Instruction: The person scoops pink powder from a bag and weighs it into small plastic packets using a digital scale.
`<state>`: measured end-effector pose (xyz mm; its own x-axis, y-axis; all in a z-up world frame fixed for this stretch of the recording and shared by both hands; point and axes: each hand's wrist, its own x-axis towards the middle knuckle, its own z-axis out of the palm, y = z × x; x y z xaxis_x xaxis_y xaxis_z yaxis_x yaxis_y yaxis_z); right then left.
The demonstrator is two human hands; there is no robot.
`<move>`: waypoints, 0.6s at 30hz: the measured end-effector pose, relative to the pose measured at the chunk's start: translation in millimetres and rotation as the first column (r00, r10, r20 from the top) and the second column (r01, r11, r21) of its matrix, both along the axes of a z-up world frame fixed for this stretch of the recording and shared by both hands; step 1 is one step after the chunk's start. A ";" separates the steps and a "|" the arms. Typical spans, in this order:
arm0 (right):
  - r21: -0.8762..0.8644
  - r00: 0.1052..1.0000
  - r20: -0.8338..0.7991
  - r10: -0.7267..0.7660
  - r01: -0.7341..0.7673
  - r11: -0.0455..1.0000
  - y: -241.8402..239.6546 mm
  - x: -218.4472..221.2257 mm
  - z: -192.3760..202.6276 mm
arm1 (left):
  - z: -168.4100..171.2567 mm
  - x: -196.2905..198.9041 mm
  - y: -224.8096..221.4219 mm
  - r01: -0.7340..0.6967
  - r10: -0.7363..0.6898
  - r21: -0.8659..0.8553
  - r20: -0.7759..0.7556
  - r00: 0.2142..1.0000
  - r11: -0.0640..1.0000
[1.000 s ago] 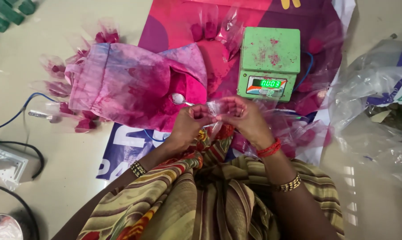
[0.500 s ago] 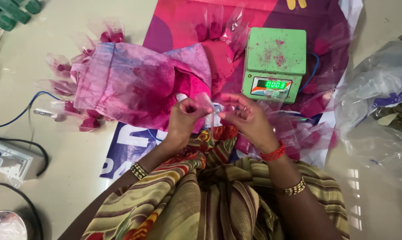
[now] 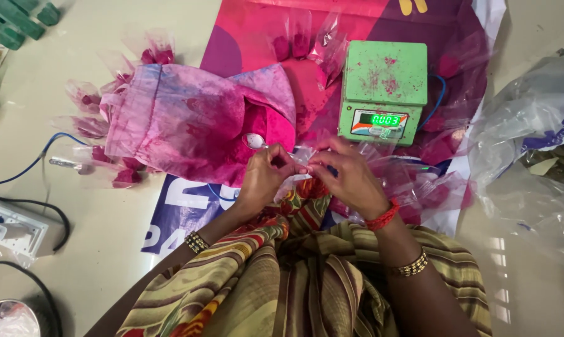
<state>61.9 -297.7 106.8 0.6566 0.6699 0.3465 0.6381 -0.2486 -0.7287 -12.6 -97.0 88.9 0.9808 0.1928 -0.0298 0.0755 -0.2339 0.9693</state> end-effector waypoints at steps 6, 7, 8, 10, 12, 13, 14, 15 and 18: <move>-0.140 0.991 -0.046 0.129 -0.134 0.981 -2.1 4.4 -17.4 | -4.3 -2.4 -0.3 0.062 -0.060 0.078 -0.027 0.998 0.995; -0.140 0.991 -0.046 0.128 -0.133 0.981 -2.1 4.7 -27.2 | -3.1 -2.5 0.1 0.063 -0.061 0.078 -0.028 0.998 0.995; -0.152 0.983 0.079 0.166 -0.152 0.977 -2.5 5.0 -37.0 | -1.8 -2.3 0.1 0.110 -0.111 0.059 0.026 0.993 0.992; -0.169 0.958 0.202 0.203 -0.170 0.971 -2.0 4.1 -38.0 | -4.0 -1.4 -0.2 0.158 -0.161 0.041 0.083 0.983 0.987; -0.417 0.993 -0.046 0.108 -0.117 0.901 1.5 1.2 -20.4 | -10.3 -1.3 0.3 0.111 -0.122 0.079 0.141 0.983 0.991; -0.417 0.993 -0.046 0.110 -0.119 0.901 2.1 0.9 -20.5 | -11.6 -1.3 2.7 0.109 -0.120 0.080 0.141 0.983 0.991; -0.481 0.997 -0.017 0.081 -0.079 0.873 2.6 0.6 -20.6 | -13.0 -0.9 5.1 0.014 -0.062 0.247 0.185 0.981 0.969; -0.542 0.998 0.014 0.053 -0.037 0.839 3.1 0.5 -20.8 | -14.5 -0.4 7.5 -0.087 -0.012 0.402 0.237 0.971 0.911; -0.535 0.991 0.112 0.067 0.003 0.845 5.6 -3.1 -34.1 | 2.0 -0.1 3.8 -0.108 0.028 0.412 0.197 0.980 0.905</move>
